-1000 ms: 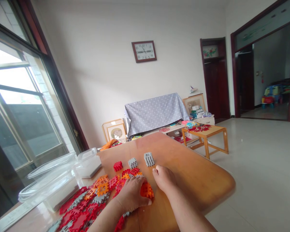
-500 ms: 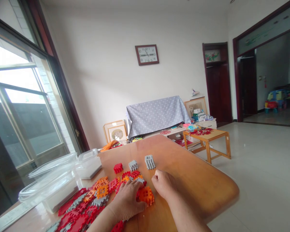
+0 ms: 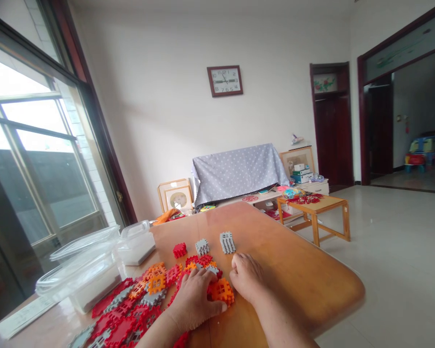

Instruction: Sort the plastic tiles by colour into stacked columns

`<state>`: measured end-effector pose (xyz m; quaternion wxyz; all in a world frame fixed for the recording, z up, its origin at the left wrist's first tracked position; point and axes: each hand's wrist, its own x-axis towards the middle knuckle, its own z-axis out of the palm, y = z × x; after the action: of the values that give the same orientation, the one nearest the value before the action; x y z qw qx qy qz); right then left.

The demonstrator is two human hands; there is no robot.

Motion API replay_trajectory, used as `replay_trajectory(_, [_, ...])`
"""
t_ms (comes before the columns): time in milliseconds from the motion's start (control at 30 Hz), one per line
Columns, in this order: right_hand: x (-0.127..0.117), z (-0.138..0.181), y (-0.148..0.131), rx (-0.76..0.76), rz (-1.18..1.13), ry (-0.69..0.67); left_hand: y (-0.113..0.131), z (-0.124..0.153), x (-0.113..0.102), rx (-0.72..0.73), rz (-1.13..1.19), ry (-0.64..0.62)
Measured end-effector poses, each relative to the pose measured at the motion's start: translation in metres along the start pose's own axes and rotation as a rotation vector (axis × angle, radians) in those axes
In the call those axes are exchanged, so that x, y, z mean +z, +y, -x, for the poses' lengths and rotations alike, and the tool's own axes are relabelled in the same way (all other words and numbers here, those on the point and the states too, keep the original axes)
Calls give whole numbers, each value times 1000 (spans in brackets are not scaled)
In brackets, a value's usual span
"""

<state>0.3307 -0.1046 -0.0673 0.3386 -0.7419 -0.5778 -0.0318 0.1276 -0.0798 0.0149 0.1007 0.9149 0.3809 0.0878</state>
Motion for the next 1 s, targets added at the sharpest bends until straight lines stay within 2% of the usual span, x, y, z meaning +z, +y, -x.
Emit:
replay_trajectory(233, [4,-1,6,-29,-9,-36,0,6,-6,11,11,-43])
replay_trajectory(533, [2,1,3,-77,-43,-44,-5,8,-12,6,-51,-1])
replay_trajectory(800, [-2,2,1,-86,-88,-48,-6,8,-7,6,-32,29])
replay_trajectory(900, [-2,2,2,-66,-111,-38,-7,11,-4,-21,190,124])
replay_trajectory(1000, [-1,0,6,-31,-140,-22,1,22,2,-186,664,291])
